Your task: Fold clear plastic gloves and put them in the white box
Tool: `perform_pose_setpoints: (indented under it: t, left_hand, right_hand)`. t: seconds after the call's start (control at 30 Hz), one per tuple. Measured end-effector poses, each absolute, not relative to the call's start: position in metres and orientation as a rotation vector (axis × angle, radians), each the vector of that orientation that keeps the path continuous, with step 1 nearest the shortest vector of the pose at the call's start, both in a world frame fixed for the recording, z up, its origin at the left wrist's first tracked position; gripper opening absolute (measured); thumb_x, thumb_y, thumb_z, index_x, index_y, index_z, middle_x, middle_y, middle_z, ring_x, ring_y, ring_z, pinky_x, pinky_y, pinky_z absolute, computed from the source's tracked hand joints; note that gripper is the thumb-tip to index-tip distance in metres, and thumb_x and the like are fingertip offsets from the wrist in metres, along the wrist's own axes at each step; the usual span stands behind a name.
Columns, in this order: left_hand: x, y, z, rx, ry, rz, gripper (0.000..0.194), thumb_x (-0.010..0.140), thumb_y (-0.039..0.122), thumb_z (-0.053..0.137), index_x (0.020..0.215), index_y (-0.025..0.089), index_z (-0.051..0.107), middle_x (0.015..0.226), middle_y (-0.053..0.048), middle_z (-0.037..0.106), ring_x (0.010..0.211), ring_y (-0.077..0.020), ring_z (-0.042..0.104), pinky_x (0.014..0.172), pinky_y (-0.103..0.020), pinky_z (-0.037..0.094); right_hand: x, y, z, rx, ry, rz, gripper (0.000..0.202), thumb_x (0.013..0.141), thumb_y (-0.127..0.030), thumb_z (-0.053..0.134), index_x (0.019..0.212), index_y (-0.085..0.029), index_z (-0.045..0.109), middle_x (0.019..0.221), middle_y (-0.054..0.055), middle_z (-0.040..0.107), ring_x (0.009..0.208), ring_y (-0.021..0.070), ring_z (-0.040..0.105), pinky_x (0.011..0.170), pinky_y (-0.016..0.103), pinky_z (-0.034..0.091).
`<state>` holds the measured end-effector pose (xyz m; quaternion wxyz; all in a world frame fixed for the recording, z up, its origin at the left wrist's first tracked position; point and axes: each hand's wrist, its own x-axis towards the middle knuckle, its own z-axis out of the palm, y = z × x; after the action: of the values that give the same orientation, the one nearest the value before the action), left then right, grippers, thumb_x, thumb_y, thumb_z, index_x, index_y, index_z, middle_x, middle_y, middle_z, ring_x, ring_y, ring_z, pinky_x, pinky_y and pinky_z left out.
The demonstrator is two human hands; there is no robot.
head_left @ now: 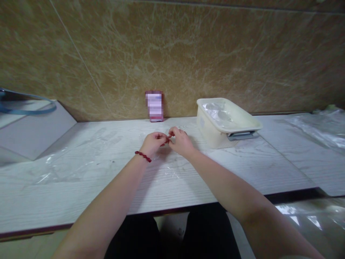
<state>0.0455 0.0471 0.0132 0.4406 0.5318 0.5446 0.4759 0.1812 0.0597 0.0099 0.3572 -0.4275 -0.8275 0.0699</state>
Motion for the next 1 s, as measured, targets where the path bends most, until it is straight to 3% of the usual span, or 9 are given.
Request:
perform_pose_setpoints:
  t: [0.47,1.0]
  left_hand:
    - [0.039,0.051,0.011,1.186,1.333,1.251,0.015,0.053,0.016,0.06,0.066,0.014,0.053,0.056,0.002,0.056,0.053,-0.0084,0.053,0.056,-0.023,0.043]
    - [0.032,0.052,0.016,1.157,1.381,1.254,0.016,0.051,0.017,0.062,0.066,0.013,0.063,0.061,-0.001,0.061,0.056,-0.0094,0.053,0.06,-0.024,0.043]
  right_hand:
    - [0.184,0.064,0.008,-1.133,-2.168,0.237,0.024,0.064,-0.013,0.051,0.086,-0.019,0.045,0.085,0.003,0.053,0.083,0.016,0.046,0.077,0.029,0.035]
    - [0.184,0.059,0.002,-1.495,-2.225,0.208,0.037,0.062,-0.032,0.06,0.093,-0.019,0.046,0.083,0.005,0.057,0.08,0.0194,0.048,0.066,0.029,0.036]
